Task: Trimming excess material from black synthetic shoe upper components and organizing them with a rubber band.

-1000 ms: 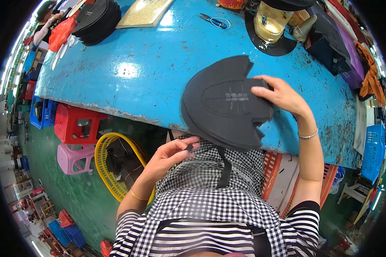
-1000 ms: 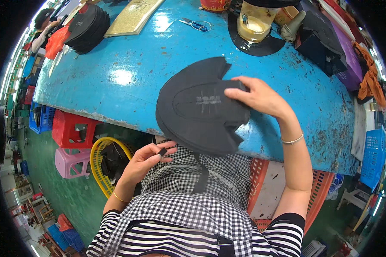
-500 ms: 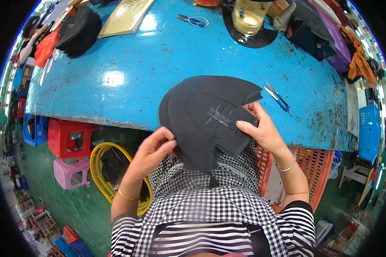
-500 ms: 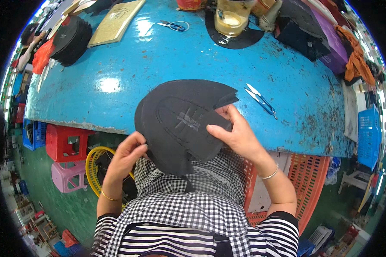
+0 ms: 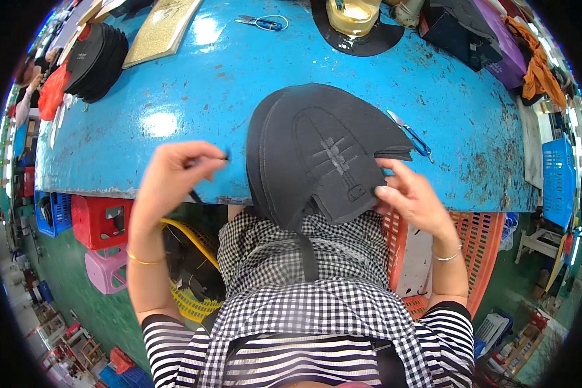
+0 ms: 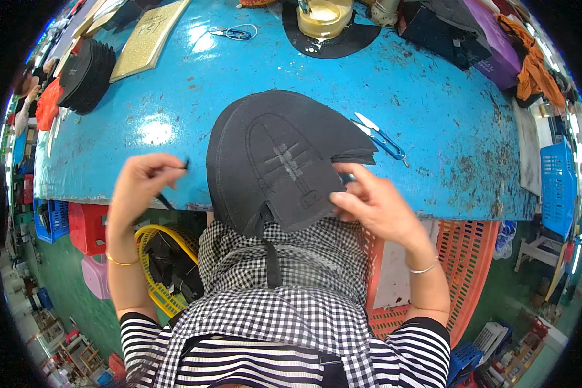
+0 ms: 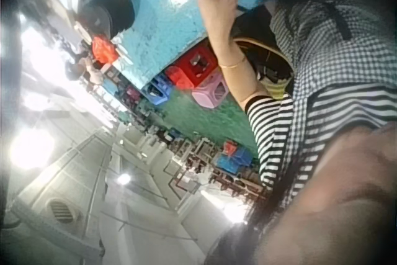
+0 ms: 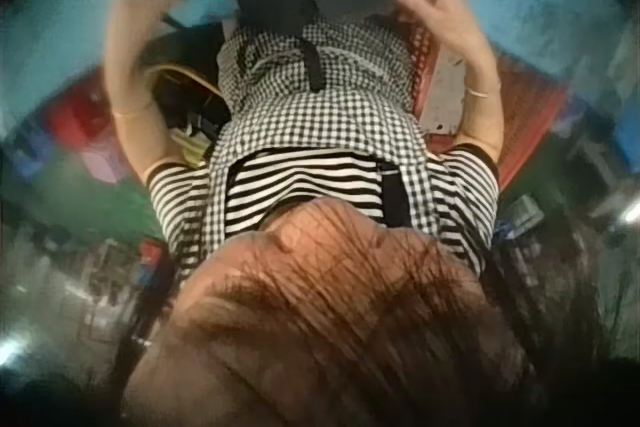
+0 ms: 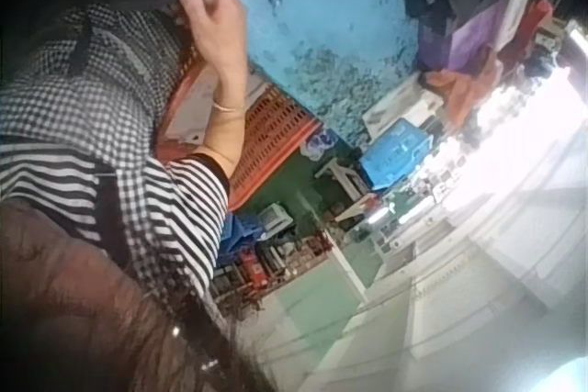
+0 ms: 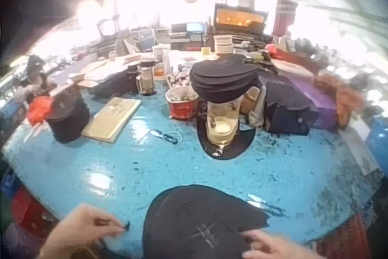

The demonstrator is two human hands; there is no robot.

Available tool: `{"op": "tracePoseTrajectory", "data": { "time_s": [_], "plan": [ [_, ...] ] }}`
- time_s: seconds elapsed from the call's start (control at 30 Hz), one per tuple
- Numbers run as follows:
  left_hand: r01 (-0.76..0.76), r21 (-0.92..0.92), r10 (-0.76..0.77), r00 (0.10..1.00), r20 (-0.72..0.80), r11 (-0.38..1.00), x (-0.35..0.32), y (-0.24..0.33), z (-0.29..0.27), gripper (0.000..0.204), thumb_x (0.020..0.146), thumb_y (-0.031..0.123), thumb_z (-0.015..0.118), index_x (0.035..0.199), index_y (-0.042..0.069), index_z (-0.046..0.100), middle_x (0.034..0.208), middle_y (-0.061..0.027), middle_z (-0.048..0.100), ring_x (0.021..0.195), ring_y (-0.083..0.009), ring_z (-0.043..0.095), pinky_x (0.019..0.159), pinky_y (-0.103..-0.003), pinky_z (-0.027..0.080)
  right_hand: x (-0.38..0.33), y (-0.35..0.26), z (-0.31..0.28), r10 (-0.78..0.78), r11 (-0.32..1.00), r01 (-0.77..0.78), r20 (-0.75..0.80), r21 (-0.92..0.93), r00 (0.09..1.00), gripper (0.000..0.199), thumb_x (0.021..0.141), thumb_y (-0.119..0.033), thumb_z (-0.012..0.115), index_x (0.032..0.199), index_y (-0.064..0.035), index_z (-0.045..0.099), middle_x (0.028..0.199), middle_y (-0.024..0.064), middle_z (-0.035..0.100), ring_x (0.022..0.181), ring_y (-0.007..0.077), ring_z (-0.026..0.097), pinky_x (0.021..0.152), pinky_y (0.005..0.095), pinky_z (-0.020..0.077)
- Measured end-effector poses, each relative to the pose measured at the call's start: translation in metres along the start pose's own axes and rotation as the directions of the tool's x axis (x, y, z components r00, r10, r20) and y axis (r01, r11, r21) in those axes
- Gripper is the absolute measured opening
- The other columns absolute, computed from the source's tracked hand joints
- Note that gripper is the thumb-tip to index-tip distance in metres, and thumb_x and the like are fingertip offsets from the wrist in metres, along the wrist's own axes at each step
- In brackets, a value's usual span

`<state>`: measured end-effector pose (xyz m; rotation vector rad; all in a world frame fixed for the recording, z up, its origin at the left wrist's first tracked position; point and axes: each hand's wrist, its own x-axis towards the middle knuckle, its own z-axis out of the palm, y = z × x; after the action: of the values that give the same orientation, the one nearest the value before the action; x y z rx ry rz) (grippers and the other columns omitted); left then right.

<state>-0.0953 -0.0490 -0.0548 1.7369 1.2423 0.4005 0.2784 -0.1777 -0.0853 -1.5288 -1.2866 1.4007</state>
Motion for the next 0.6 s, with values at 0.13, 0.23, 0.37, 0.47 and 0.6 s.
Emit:
{"op": "tracePoseTrajectory", "data": {
  "time_s": [0.13, 0.23, 0.37, 0.47, 0.6],
  "plan": [
    [-0.155, 0.200, 0.201, 0.951, -0.236, 0.968, 0.020, 0.035, -0.075, 0.010, 0.087, 0.007, 0.071, 0.097, 0.004, 0.072, 0.076, 0.0028, 0.065, 0.067, -0.0044, 0.056, 0.060, -0.020, 0.042, 0.008, 0.004, -0.057, -0.117, 0.988, 0.073, -0.361, -0.134, 0.925, 0.014, 0.097, -0.016, 0.062, 0.096, -0.0035, 0.068, 0.067, -0.0016, 0.063, 0.060, 0.0028, 0.057, 0.053, 0.0209, 0.0457],
    [-0.260, 0.335, 0.372, 0.866, -0.335, 0.906, 0.027, 0.089, -0.100, 0.013, 0.089, 0.010, 0.070, 0.100, 0.005, 0.070, 0.077, 0.0022, 0.066, 0.068, -0.0044, 0.056, 0.060, -0.019, 0.042, 0.040, 0.013, -0.062, -0.393, 0.854, 0.146, -0.435, -0.500, 0.810, 0.015, 0.095, -0.016, 0.065, 0.100, -0.0019, 0.065, 0.074, 0.0023, 0.063, 0.066, 0.0120, 0.060, 0.061, 0.0280, 0.0489],
    [-0.364, 0.196, 0.364, 0.931, 0.038, 0.911, 0.038, 0.132, -0.049, 0.012, 0.087, 0.011, 0.070, 0.097, 0.006, 0.067, 0.078, 0.0024, 0.063, 0.070, -0.0034, 0.057, 0.058, -0.018, 0.038, 0.050, 0.004, -0.050, -0.459, 0.573, 0.112, -0.205, -0.812, 0.864, 0.020, 0.090, -0.015, 0.068, 0.099, -0.0009, 0.057, 0.081, 0.0096, 0.061, 0.076, 0.0288, 0.060, 0.072, 0.0362, 0.0501],
    [-0.405, 0.050, 0.371, 0.874, 0.313, 0.913, 0.058, 0.122, 0.016, 0.009, 0.077, 0.004, 0.078, 0.081, 0.001, 0.070, 0.076, 0.0004, 0.067, 0.072, -0.0059, 0.060, 0.061, -0.021, 0.046, 0.047, 0.016, -0.058, -0.333, 0.643, 0.055, -0.215, -0.764, 0.918, 0.019, 0.092, -0.015, 0.066, 0.095, -0.0023, 0.052, 0.079, 0.0092, 0.060, 0.072, 0.0280, 0.058, 0.068, 0.0353, 0.0491],
    [-0.247, 0.024, 0.205, 0.852, 0.482, 0.969, 0.069, 0.110, 0.046, 0.009, 0.079, 0.006, 0.077, 0.083, 0.001, 0.071, 0.076, 0.0012, 0.068, 0.072, -0.0040, 0.058, 0.065, -0.021, 0.046, 0.037, 0.015, -0.069, -0.060, 0.996, 0.036, -0.299, -0.083, 0.953, 0.014, 0.101, -0.018, 0.056, 0.096, -0.0066, 0.050, 0.075, 0.0010, 0.057, 0.057, 0.0095, 0.050, 0.052, 0.0249, 0.0419]
  ]
}}
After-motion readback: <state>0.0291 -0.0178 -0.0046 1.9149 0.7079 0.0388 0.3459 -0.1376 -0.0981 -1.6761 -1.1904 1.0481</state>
